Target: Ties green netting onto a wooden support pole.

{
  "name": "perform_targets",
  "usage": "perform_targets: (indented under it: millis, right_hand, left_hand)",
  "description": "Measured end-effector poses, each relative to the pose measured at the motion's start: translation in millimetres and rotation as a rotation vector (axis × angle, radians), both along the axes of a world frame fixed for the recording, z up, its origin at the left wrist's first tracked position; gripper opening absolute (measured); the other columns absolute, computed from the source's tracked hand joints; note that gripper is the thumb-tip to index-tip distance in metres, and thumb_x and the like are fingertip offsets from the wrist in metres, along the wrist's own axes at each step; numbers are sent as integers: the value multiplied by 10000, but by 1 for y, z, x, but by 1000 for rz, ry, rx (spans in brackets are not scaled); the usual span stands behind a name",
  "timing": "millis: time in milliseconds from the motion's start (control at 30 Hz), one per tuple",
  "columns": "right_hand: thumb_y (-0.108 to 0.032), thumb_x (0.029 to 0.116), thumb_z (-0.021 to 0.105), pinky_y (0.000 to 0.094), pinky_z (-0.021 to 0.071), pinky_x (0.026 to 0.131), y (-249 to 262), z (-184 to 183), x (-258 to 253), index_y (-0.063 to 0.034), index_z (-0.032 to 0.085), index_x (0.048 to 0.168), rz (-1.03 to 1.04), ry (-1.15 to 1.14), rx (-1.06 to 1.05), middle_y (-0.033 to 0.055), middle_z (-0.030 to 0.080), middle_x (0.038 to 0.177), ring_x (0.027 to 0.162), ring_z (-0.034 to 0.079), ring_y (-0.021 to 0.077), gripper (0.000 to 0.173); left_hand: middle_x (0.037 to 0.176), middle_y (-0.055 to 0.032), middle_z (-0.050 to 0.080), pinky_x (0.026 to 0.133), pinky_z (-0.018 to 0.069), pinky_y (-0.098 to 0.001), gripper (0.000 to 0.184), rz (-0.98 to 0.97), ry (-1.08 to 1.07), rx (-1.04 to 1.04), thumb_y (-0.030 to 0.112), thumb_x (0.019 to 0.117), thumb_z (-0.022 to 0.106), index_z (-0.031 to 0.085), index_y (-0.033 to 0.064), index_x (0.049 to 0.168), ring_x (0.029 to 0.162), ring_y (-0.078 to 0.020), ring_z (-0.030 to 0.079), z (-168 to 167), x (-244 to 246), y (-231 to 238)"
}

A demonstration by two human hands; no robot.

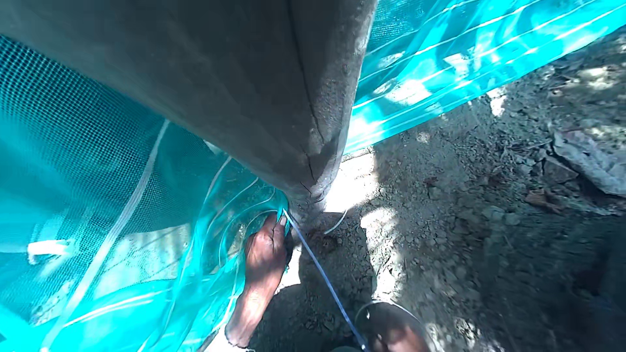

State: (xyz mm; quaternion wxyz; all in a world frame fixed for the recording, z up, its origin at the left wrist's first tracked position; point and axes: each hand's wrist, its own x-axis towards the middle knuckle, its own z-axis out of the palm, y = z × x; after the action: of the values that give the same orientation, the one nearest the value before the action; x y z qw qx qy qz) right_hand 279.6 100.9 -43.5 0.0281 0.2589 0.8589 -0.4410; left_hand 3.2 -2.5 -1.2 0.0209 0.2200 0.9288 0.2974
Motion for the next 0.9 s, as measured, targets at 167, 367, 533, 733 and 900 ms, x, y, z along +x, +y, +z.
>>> perform_targets:
  millis: [167,367,533,733,900]
  right_hand:
    - [-279,930,665,570,587,737,22,-34,-27,-81,754,1048,-82,89,164,153,735,996,848,730,328,247]
    - [-228,962,618,339,623,763,81,-47,-117,-164,793,1081,-196,602,508,51,747,1045,895,733,162,221]
    - [-191,987,600,325,584,666,95,-52,-162,-193,769,1098,97,652,584,40,680,937,777,674,165,203]
    - [-238,973,654,269,580,725,91,-55,-160,-187,789,1009,-21,740,428,29,684,1033,827,660,108,149]
    - [-245,1005,632,226,574,900,75,-28,-139,-111,787,1004,-70,866,306,24,762,1037,990,711,77,205]
  left_hand:
    - [621,10,522,598,462,-410,406,-7,28,-9,402,1073,416,656,112,920,599,-151,559,-1,-1,0]
    - [610,4,515,581,452,-413,422,-24,48,-8,408,1076,410,648,106,902,583,-158,553,-1,-4,1]
    - [589,20,484,548,436,-385,426,-26,59,-5,419,1070,409,635,112,881,548,-139,524,-3,-7,-1]
    - [596,17,499,550,436,-384,418,-15,56,-3,407,1068,425,646,102,887,555,-138,531,-3,-6,1]
    - [631,-16,552,579,468,-426,409,-20,74,-21,389,1074,424,668,89,941,600,-180,581,-4,-4,0]
